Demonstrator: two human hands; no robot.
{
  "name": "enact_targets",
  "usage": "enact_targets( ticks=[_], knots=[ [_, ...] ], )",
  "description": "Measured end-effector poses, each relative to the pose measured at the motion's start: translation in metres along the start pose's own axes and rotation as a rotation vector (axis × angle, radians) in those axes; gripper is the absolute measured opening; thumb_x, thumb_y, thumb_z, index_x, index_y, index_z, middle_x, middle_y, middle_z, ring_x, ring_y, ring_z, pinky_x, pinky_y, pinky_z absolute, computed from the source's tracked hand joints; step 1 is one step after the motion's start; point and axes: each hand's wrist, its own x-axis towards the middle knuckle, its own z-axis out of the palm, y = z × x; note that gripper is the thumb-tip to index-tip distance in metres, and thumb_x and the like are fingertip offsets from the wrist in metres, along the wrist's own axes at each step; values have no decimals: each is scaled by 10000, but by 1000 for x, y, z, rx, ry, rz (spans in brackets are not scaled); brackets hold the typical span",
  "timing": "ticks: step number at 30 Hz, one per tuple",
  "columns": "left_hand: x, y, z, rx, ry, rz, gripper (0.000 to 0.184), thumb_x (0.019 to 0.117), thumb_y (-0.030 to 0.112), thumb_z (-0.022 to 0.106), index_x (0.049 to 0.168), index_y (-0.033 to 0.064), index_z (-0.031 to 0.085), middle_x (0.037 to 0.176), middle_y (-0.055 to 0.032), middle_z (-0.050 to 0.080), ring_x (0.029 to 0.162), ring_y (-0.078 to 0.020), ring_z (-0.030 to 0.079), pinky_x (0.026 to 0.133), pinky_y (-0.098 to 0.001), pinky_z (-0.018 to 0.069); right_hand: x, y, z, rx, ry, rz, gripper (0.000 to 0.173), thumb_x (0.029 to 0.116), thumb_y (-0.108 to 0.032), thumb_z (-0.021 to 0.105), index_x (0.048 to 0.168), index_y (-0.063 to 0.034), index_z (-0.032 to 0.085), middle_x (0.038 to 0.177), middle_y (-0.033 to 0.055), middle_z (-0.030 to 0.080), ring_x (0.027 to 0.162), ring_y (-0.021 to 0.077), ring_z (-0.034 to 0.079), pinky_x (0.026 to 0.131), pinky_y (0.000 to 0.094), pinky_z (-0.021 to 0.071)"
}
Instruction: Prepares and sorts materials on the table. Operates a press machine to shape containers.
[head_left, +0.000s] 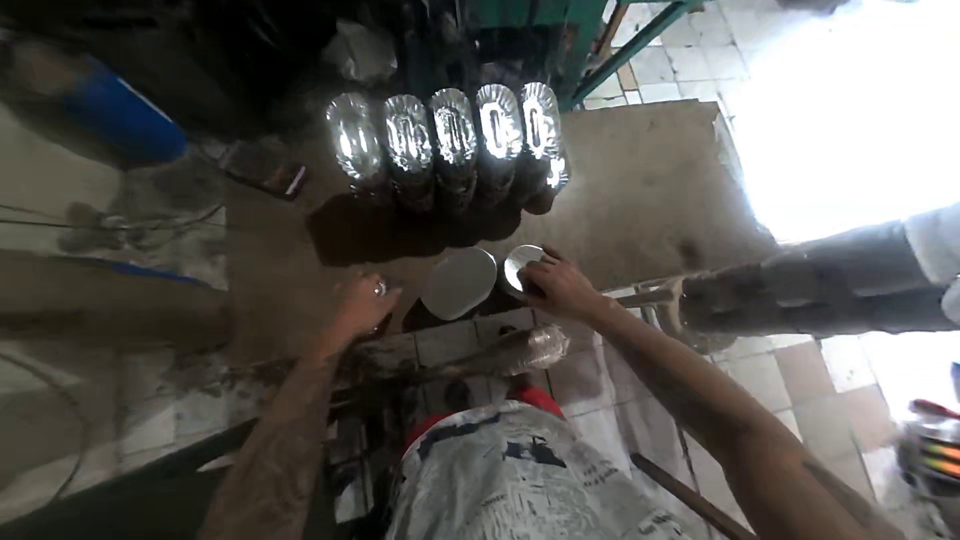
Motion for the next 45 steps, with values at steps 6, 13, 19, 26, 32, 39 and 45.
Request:
enact_targets(
  ticks=[6,13,19,26,32,39,45],
  knots=[
    [-44,116,7,-212,145,91,531,1024,438,594,1354,21,598,1309,-240,617,1165,-404,634,984,-623,508,2,18,-16,445,-50,-46,451,1093,-361,417,1190,-20,697,1125,99,720,1178,204,646,1267,523,224],
    [31,142,17,-131,-370,225,388,920,282,765,1246,105,651,1075,-92,714,986,-235,691,891,-490,568,5,31,-19,555,-86,-108,452,1089,-329,420,1242,16,669,1188,134,710,1225,238,627,1269,557,160],
    [47,129,-3,-299,-601,344,280,970,213,710,1193,44,696,1059,-113,700,927,-173,671,866,-383,556,8,17,-36,571,-129,-30,421,1077,-302,446,1234,6,686,1164,121,718,1199,234,636,1267,544,176],
    [39,136,-2,-243,-488,316,501,915,120,741,1383,62,572,1185,-175,675,1029,-274,669,919,-495,544,5,14,-6,392,30,4,316,840,-193,711,1106,-23,732,1052,101,735,1097,246,676,1247,536,263],
    [-59,142,-3,-281,27,364,319,1020,136,512,1312,75,627,947,-150,697,821,-266,681,737,-476,570,-9,-64,-44,269,150,150,314,939,-110,579,1196,31,693,1214,202,693,1211,377,627,1066,565,475],
    [-149,110,21,-1475,95,-269,370,989,21,386,1326,-5,537,1139,-88,606,980,-109,599,850,-307,528,3,-191,-22,1647,117,680,273,999,-143,400,1182,-47,579,858,0,683,742,101,678,672,319,603],
    [-157,118,83,-1989,310,-170,372,900,20,322,693,201,571,658,74,650,629,-14,635,604,-214,554,-22,-167,-22,1964,-291,423,232,917,-39,645,1144,-75,674,985,83,763,867,166,743,803,383,629]
  ],
)
